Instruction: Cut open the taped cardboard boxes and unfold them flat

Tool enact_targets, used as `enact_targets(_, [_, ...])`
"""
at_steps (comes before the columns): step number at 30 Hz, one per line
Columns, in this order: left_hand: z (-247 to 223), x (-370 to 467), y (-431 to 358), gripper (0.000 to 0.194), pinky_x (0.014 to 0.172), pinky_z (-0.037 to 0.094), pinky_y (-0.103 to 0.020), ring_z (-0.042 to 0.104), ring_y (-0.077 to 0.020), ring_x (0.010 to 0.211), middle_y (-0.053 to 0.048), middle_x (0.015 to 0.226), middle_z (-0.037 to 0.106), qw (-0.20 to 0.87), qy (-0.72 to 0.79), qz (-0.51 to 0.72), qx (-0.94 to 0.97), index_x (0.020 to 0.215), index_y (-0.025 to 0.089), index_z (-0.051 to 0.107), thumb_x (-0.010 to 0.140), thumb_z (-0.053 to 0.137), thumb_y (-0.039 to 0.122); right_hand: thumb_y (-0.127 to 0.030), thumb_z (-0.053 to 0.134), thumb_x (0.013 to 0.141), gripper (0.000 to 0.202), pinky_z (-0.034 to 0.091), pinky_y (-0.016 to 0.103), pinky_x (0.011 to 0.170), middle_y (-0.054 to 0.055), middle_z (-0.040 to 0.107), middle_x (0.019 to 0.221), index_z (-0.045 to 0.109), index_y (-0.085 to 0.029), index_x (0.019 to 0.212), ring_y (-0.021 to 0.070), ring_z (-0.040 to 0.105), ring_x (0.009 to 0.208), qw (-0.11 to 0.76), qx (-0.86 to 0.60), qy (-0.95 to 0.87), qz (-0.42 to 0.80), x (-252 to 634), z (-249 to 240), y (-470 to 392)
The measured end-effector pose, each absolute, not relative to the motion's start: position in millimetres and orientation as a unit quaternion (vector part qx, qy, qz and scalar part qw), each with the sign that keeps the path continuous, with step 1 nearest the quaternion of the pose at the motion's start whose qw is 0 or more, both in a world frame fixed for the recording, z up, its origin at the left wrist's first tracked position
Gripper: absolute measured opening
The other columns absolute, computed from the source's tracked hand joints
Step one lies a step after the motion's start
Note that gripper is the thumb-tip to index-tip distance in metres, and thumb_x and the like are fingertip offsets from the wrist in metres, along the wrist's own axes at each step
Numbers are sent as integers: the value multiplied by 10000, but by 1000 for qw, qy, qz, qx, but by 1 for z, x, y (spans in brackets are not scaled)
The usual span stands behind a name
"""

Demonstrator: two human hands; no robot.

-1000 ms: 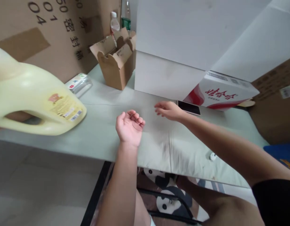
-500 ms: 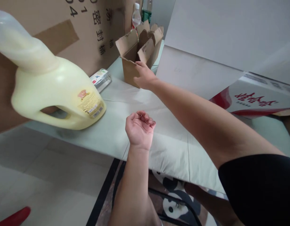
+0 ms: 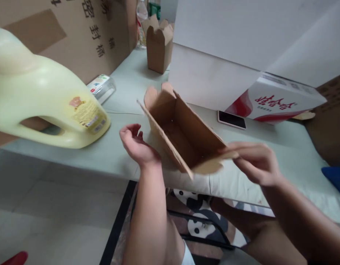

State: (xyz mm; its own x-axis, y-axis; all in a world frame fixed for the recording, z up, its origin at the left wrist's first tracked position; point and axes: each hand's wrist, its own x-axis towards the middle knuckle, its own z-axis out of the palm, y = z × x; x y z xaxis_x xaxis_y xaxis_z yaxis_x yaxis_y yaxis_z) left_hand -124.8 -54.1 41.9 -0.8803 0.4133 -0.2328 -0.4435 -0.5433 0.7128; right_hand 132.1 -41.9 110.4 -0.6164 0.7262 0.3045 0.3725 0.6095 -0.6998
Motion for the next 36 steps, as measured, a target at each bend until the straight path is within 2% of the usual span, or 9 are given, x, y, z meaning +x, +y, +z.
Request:
enact_targets(4, [45,-93,-48,360,880,524,-338,671,-229,980,-63,945,684,385,350,836,174,857,208,666,928,462,497,-219,591,880,250,626,363,645,90,809,902,813,-304,803,242,767,747,335,-358,-831,262,206,107,-83])
enact_targets(6, [45,-73,-46,469,923,529,-379,682,-264,1007,-93,942,707,412,359,802,242,824,195,709,931,443,566,-262,609,896,204,635,392,742,105,803,1006,802,-295,840,271,778,907,347,-403,-809,250,229,97,-86])
enact_targets(11, [36,-33,-33,539,1040,479,-388,669,-261,1015,-102,895,712,362,397,757,371,750,198,747,905,485,643,-389,624,916,333,584,452,952,129,630,1426,703,-280,1221,313,624,1291,340,-454,-778,269,255,60,-67])
enact_targets(14, [28,-16,-22,492,1064,457,-364,658,-229,1004,-72,883,696,307,412,746,423,745,223,747,911,519,626,-354,520,980,309,504,492,1074,119,585,1439,699,-280,1220,306,571,1330,357,-436,-792,233,258,38,-60])
enact_targets(16, [24,-6,-17,450,1013,478,-336,655,-205,955,-58,867,680,288,434,736,432,743,226,739,917,546,595,-332,498,987,284,528,475,1012,106,544,1407,690,-301,1194,294,594,1259,435,-450,-757,187,258,24,-59])
enact_targets(19, [21,6,-14,343,864,496,-267,630,-164,838,-38,856,673,277,466,719,435,812,216,747,901,631,526,-364,587,931,493,528,479,967,95,400,1483,493,-385,1414,306,550,1267,550,-470,-678,128,260,9,-60])
enact_targets(22, [20,13,-13,258,843,491,-246,623,-149,834,-23,893,678,281,480,714,425,912,221,732,853,717,472,-391,598,921,760,456,529,1093,103,383,1542,199,-405,1568,319,473,1383,553,-444,-679,189,268,4,-60])
enact_targets(28, [18,6,-7,428,1015,496,-393,626,-236,1138,-78,1223,668,178,506,637,554,1208,245,656,835,692,450,-414,477,992,343,435,525,1133,98,531,1412,561,-311,1309,304,493,1376,507,-383,-716,289,288,12,-65])
enact_targets(36, [22,-2,-9,263,1034,507,-443,634,-249,1172,-69,1237,700,122,498,558,652,998,238,809,863,584,254,-487,474,998,413,421,531,1164,72,510,1503,539,-343,1380,311,476,1422,511,-387,-694,328,292,9,-74])
